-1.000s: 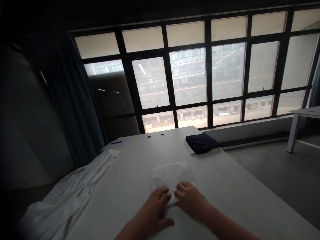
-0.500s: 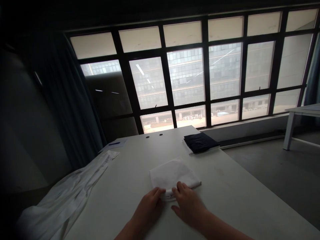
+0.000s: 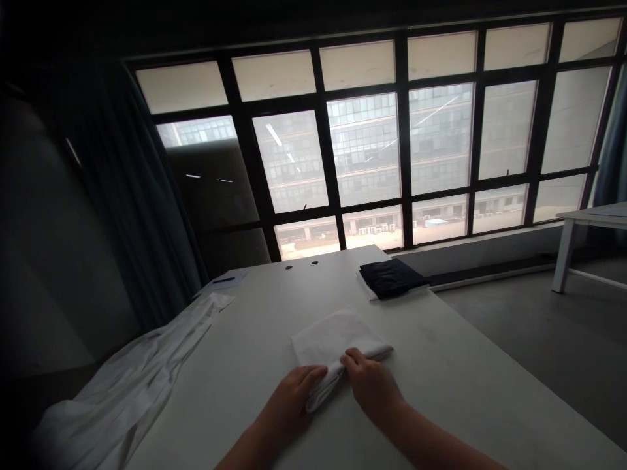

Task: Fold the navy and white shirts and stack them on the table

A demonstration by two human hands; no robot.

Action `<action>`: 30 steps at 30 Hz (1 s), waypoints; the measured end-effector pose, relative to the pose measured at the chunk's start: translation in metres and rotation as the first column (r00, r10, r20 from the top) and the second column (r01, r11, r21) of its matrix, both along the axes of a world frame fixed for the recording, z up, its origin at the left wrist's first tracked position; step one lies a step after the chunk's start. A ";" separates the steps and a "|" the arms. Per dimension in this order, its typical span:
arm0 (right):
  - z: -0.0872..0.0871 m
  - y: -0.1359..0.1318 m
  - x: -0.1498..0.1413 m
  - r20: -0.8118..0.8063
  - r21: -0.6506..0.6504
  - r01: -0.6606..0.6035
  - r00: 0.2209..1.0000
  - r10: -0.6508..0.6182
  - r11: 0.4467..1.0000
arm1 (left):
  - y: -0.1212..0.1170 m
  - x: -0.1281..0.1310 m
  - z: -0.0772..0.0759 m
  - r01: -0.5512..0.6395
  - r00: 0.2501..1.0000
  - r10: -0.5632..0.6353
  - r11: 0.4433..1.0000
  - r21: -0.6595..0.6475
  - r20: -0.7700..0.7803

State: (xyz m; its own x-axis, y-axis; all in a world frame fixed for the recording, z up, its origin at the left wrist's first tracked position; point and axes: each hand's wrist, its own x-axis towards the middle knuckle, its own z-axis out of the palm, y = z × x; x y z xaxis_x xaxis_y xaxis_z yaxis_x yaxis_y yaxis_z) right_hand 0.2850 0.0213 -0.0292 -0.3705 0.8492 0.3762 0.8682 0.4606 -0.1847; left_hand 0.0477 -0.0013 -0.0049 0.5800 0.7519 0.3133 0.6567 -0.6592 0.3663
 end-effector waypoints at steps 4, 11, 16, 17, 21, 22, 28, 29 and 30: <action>-0.002 -0.008 -0.008 -0.187 -0.003 0.069 0.980 -0.069 0.998 | 0.005 -0.007 -0.010 -0.125 0.990 0.125 0.992 -0.008 0.062; -0.006 -0.011 -0.014 -0.293 -0.050 -0.078 0.954 0.060 0.996 | 0.003 -0.001 -0.018 -0.142 0.978 0.117 0.980 0.142 0.172; 0.028 -0.001 0.004 -0.135 0.006 -0.085 0.987 0.085 0.996 | -0.002 0.000 -0.011 -0.061 0.979 0.002 0.958 0.280 0.206; 0.038 0.001 0.009 -0.141 0.028 -0.078 0.987 0.082 0.997 | -0.002 -0.001 -0.011 -0.067 0.972 -0.007 0.949 0.307 0.235; 0.086 0.011 0.040 -0.207 0.104 -0.071 0.974 0.092 0.992 | -0.002 -0.006 -0.014 -0.136 0.944 0.017 0.929 0.344 0.329; 0.099 0.014 0.050 -0.222 0.118 -0.071 0.970 0.096 0.990 | -0.001 -0.006 -0.016 -0.156 0.941 0.036 0.929 0.337 0.337; 0.163 0.053 0.111 -0.220 0.084 -0.033 0.974 0.051 0.996 | 0.007 0.002 -0.015 -0.161 0.957 0.109 0.971 0.178 0.268; 0.170 0.066 0.119 -0.204 0.073 -0.018 0.978 0.032 0.997 | 0.008 0.003 -0.014 -0.146 0.962 0.105 0.978 0.151 0.251; 0.176 0.081 0.126 -0.190 0.066 0.003 0.982 0.010 0.998 | 0.009 0.005 -0.014 -0.132 0.967 0.099 0.983 0.129 0.235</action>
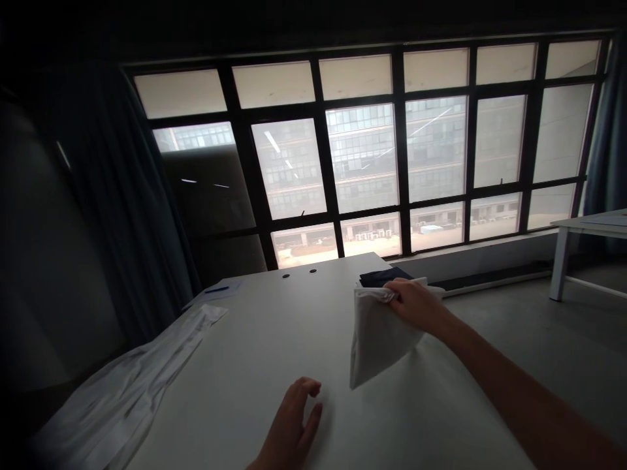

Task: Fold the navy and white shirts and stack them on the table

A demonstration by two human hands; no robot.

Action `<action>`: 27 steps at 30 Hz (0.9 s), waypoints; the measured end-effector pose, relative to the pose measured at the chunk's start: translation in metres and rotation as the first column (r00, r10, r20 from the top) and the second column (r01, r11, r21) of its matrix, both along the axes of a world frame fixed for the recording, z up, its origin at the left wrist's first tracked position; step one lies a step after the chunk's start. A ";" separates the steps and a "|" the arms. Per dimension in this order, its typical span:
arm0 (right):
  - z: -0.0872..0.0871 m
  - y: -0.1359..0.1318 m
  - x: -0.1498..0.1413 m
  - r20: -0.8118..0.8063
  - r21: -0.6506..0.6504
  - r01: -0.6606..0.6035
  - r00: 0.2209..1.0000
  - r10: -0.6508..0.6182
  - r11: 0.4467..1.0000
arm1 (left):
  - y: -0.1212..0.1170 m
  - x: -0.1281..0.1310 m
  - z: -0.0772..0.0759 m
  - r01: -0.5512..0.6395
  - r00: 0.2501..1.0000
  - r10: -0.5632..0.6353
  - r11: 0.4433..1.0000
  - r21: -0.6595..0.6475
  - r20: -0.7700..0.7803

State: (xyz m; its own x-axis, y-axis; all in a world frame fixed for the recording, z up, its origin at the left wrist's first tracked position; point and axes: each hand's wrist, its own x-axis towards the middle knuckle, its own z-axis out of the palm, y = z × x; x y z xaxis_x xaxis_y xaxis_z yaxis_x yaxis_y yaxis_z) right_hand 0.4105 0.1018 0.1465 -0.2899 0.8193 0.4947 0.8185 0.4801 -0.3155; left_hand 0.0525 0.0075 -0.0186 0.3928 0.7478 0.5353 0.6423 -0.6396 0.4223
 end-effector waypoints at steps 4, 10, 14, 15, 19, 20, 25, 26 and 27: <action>0.017 0.072 0.020 -0.010 0.059 0.132 0.991 -0.132 0.989 | 0.005 0.000 -0.002 0.032 0.999 -0.033 0.999 -0.034 -0.037; 0.020 0.164 0.042 -0.176 0.236 0.332 0.939 -0.296 0.913 | 0.020 -0.007 -0.018 0.053 0.996 -0.058 0.996 -0.069 -0.065; -0.040 0.187 0.045 -0.237 0.194 0.436 0.890 -0.389 0.879 | 0.028 -0.008 -0.030 0.033 0.991 -0.049 0.991 -0.130 -0.121; -0.062 0.188 0.043 -0.234 0.161 0.447 0.884 -0.406 0.880 | 0.030 -0.007 -0.032 0.028 0.990 -0.048 0.988 -0.149 -0.132; -0.153 0.182 0.036 -0.200 0.038 0.454 0.876 -0.439 0.890 | 0.037 -0.006 -0.037 0.006 0.986 -0.043 0.974 -0.226 -0.159; -0.169 0.181 0.035 -0.197 0.021 0.461 0.872 -0.449 0.887 | 0.039 -0.006 -0.037 0.001 0.986 -0.041 0.971 -0.240 -0.163; -0.200 0.196 0.045 -0.192 -0.035 0.528 0.829 -0.524 0.848 | 0.042 -0.005 -0.038 -0.004 0.982 -0.046 0.963 -0.269 -0.182; -0.200 0.199 0.047 -0.185 -0.048 0.544 0.819 -0.543 0.837 | 0.041 -0.005 -0.037 -0.002 0.982 -0.048 0.964 -0.265 -0.182; -0.201 0.201 0.048 -0.174 -0.062 0.560 0.809 -0.561 0.826 | 0.040 -0.005 -0.036 0.002 0.983 -0.050 0.966 -0.259 -0.178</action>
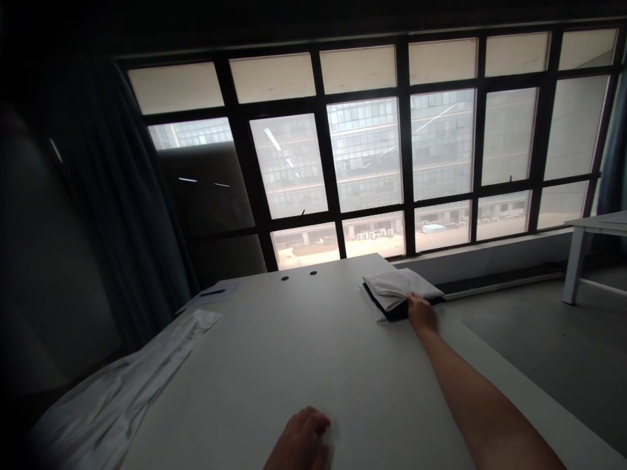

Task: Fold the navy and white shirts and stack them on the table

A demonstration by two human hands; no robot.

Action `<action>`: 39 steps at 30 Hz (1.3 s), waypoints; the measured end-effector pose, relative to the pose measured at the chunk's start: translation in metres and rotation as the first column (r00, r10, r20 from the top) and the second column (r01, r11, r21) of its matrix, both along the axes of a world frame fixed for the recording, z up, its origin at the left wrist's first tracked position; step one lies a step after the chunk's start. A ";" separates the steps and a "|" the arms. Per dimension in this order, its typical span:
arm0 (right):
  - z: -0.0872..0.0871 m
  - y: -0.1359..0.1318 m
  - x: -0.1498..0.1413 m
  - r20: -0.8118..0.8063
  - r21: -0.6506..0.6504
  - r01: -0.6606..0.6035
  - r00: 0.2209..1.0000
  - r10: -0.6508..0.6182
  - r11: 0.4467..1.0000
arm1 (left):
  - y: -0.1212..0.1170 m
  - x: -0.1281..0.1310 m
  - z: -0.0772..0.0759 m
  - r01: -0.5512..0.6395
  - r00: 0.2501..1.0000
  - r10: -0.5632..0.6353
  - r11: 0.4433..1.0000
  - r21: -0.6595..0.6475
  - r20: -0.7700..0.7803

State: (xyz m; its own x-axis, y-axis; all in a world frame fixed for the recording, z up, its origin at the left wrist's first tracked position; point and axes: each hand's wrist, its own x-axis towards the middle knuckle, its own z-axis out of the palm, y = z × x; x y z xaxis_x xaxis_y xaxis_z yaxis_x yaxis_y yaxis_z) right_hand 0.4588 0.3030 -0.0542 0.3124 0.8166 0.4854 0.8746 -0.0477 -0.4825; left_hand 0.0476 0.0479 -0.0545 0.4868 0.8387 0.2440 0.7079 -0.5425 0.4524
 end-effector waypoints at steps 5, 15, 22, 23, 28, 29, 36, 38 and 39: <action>-0.014 -0.013 -0.019 0.053 -0.084 0.077 0.996 -0.073 0.993 | -0.007 0.002 0.010 0.025 0.999 -0.026 0.999 0.036 0.038; -0.022 -0.091 -0.092 0.184 -0.172 -0.155 0.965 0.186 0.973 | -0.030 0.011 0.027 -0.008 0.996 0.017 0.995 0.103 -0.091; -0.024 -0.188 -0.164 0.148 -0.324 -0.536 0.785 0.602 0.779 | -0.018 -0.040 0.067 -0.162 0.932 0.163 0.986 0.032 -0.322; -0.022 -0.198 -0.169 0.135 -0.324 -0.587 0.747 0.651 0.742 | -0.013 -0.057 0.076 -0.222 0.913 0.222 0.974 0.038 -0.342; 0.000 -0.214 -0.173 0.074 -0.326 -0.683 0.671 0.738 0.653 | 0.007 -0.167 0.109 -0.498 0.788 0.536 0.844 0.197 -0.303; 0.003 -0.213 -0.172 0.063 -0.327 -0.687 0.669 0.741 0.648 | 0.008 -0.191 0.111 -0.560 0.736 0.612 0.790 0.249 -0.289; 0.009 -0.211 -0.169 0.059 -0.321 -0.687 0.673 0.737 0.652 | -0.012 -0.316 0.074 -0.912 0.210 0.964 0.253 0.324 -0.164; 0.009 -0.213 -0.170 0.066 -0.320 -0.685 0.673 0.737 0.654 | -0.017 -0.331 0.061 -0.947 0.180 0.964 0.223 0.229 -0.193; 0.010 -0.214 -0.170 0.069 -0.319 -0.685 0.673 0.736 0.655 | -0.018 -0.334 0.057 -0.951 0.190 0.961 0.231 0.205 -0.201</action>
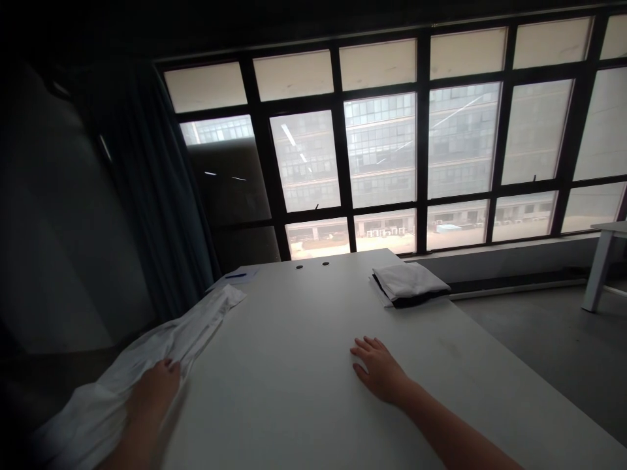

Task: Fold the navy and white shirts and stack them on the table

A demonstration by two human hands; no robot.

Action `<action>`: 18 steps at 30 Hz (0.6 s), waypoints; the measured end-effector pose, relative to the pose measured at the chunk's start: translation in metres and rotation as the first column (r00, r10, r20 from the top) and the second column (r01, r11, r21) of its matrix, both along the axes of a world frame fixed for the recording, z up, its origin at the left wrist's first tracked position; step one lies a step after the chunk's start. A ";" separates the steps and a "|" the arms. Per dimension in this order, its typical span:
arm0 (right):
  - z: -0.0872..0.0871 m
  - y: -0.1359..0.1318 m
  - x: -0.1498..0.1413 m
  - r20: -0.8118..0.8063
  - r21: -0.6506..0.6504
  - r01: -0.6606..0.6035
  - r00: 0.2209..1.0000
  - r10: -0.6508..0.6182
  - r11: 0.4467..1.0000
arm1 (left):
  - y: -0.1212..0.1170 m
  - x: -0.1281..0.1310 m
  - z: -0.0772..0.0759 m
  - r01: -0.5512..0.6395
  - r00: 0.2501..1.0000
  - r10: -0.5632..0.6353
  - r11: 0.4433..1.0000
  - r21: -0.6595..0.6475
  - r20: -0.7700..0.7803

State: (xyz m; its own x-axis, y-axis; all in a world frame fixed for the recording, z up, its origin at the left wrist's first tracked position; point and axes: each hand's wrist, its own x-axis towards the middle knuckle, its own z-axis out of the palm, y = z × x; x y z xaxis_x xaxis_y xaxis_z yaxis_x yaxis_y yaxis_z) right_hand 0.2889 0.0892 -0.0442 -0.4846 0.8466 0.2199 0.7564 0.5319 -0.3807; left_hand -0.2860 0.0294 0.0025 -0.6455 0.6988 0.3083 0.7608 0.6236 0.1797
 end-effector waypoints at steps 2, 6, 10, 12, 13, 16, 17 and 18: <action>0.000 0.000 0.000 0.001 0.006 -0.002 1.000 0.002 1.000 | -0.001 0.002 -0.001 0.021 1.000 -0.021 1.000 0.005 0.007; -0.002 0.003 0.001 -0.001 0.005 -0.006 1.000 0.006 1.000 | -0.001 0.033 0.023 0.006 0.987 0.017 0.989 0.145 -0.159; -0.006 0.005 0.002 -0.033 0.006 -0.006 0.999 0.006 1.000 | 0.005 0.078 0.065 0.180 0.915 -0.032 0.924 0.336 -0.403; -0.006 0.005 0.002 -0.059 0.023 -0.005 0.998 0.006 1.000 | 0.010 0.104 0.084 0.328 0.892 -0.164 0.876 0.353 -0.421; -0.006 0.005 0.002 -0.076 0.034 -0.004 0.997 0.007 0.999 | 0.012 0.119 0.090 0.402 0.878 -0.248 0.845 0.351 -0.408; -0.005 0.006 0.002 -0.157 0.062 0.008 0.988 0.002 0.998 | 0.014 0.177 0.095 0.597 0.800 -0.520 0.736 0.319 -0.299; -0.004 0.006 0.003 -0.191 0.066 0.016 0.982 -0.003 0.998 | 0.012 0.200 0.092 0.666 0.746 -0.620 0.691 0.280 -0.245; -0.004 0.007 0.003 -0.224 0.069 0.025 0.975 -0.009 0.997 | 0.009 0.223 0.085 0.724 0.689 -0.701 0.647 0.240 -0.187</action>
State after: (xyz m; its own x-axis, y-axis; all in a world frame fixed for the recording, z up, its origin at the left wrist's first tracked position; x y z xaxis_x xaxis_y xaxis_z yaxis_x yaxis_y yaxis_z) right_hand 0.2917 0.0961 -0.0479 -0.4023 0.8326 0.3806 0.6657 0.5515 -0.5026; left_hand -0.0626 0.0385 0.0875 0.0468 0.8117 0.5822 0.9667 -0.1835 0.1782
